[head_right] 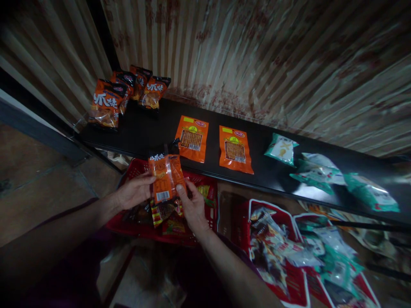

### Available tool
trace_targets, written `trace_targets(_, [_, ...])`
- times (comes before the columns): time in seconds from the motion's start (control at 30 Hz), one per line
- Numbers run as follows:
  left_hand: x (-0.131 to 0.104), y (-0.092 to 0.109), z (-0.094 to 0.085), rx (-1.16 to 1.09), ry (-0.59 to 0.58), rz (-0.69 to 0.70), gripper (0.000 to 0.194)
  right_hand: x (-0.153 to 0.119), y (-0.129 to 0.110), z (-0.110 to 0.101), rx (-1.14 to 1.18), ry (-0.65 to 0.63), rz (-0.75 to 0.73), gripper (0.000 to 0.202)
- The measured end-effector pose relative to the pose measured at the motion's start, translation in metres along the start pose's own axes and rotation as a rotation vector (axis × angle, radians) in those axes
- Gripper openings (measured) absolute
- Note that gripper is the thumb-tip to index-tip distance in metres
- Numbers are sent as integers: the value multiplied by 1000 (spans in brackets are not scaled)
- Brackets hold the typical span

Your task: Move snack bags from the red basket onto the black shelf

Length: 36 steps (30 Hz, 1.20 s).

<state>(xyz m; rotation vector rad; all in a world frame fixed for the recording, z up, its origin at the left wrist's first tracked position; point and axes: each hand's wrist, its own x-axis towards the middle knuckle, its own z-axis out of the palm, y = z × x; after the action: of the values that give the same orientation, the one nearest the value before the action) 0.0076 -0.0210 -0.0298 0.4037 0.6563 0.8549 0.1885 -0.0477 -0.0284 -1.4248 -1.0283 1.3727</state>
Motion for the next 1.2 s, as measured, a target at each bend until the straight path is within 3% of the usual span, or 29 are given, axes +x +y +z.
trace_targets(0.77, [-2,-1,6,106,88,15,45,2,2,-2,2,-29,-19,34])
trace_targets(0.97, [-2,1,7,86,83,-3,43,3,-4,-2,-88,-13,-80,32])
trace_targets(1.07, [-1,2,8,77,100,11,42,7,-11,-2,-143,61,-199,35])
trace_targets(1.13, [0,3,8,86,109,25,43,-3,-12,-7,-163,108,-302,39])
trace_targets(1.2, [1,4,7,98,106,36,44,-36,-4,-19,-135,80,-321,42])
